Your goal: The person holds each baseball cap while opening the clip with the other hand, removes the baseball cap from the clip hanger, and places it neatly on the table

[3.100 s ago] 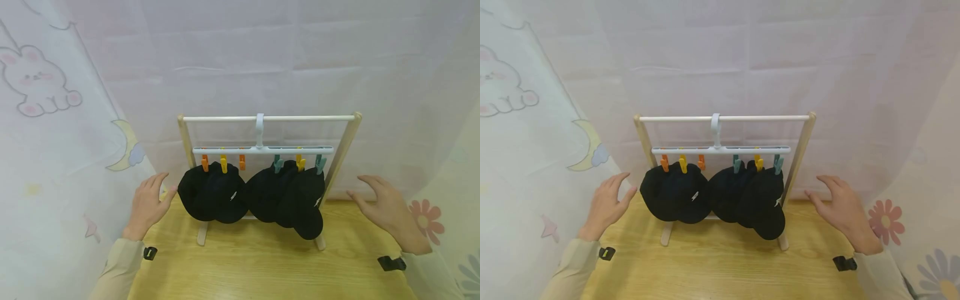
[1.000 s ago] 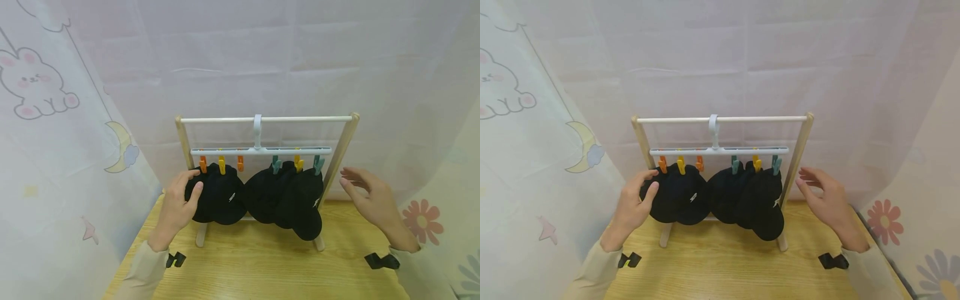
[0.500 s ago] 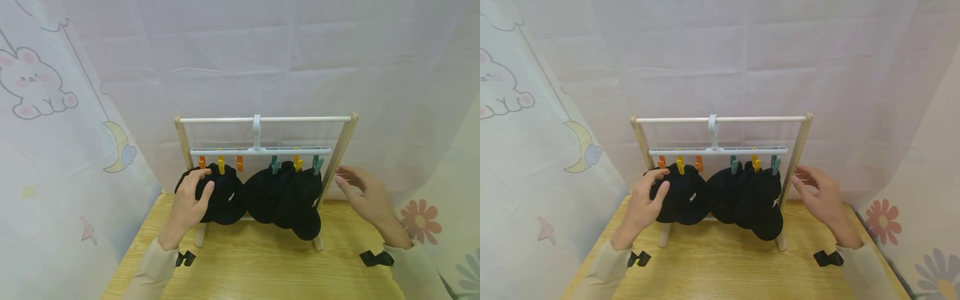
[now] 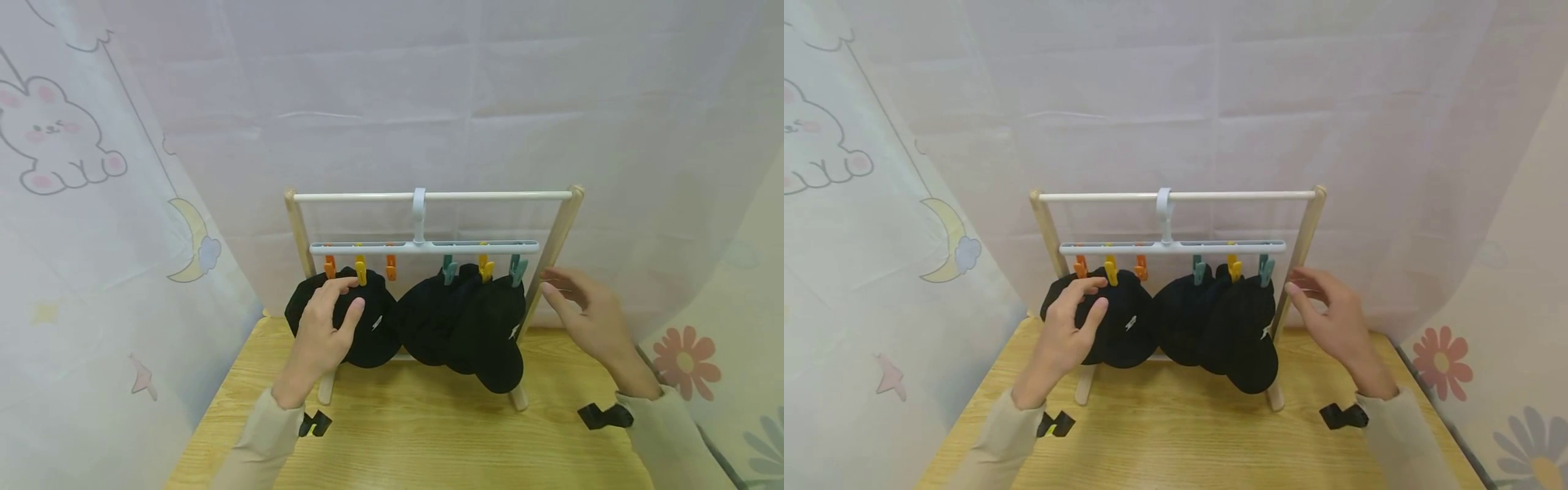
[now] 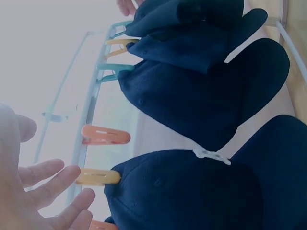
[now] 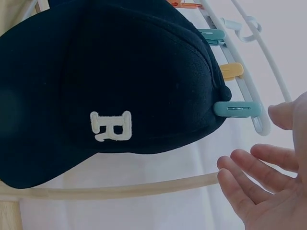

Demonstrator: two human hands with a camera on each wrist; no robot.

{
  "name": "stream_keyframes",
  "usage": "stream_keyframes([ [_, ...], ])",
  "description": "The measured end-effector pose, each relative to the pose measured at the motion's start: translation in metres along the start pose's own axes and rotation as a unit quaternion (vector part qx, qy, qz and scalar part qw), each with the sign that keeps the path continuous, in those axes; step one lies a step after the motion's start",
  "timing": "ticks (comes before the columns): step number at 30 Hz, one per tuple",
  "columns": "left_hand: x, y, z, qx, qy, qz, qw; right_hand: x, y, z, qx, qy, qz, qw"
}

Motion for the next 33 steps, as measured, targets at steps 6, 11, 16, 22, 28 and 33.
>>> stream_keyframes([
  [6,-0.003,-0.003,0.008,0.013,-0.006,-0.008,0.9999,0.002,0.003,0.004,-0.010,0.017,-0.014,1.000],
  [11,-0.005,-0.005,0.012,0.012,-0.012,-0.008,0.9998,0.001,0.006,0.007,-0.014,0.021,-0.012,1.000],
  [16,-0.007,-0.005,0.018,0.015,-0.021,-0.005,0.9997,0.000,0.009,0.009,-0.011,0.018,0.007,1.000],
  [22,-0.011,-0.005,0.027,0.019,-0.026,-0.009,0.9994,-0.001,0.012,0.012,-0.010,0.028,0.014,0.999],
  [28,-0.015,-0.005,0.034,0.024,-0.035,-0.016,0.9990,-0.001,0.013,0.015,-0.013,0.038,0.007,0.999],
  [33,-0.018,-0.007,0.039,0.031,-0.043,-0.020,0.9984,-0.003,0.012,0.017,-0.011,0.038,0.026,0.999],
])
Point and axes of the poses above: each hand's wrist, its own y-axis towards the middle knuckle, its own z-axis out of the palm, x = y × z, the point moved 7 cm from there along y, towards the middle knuckle, and after that the axes turned 11 degrees about -x, right-handed, at the moved point
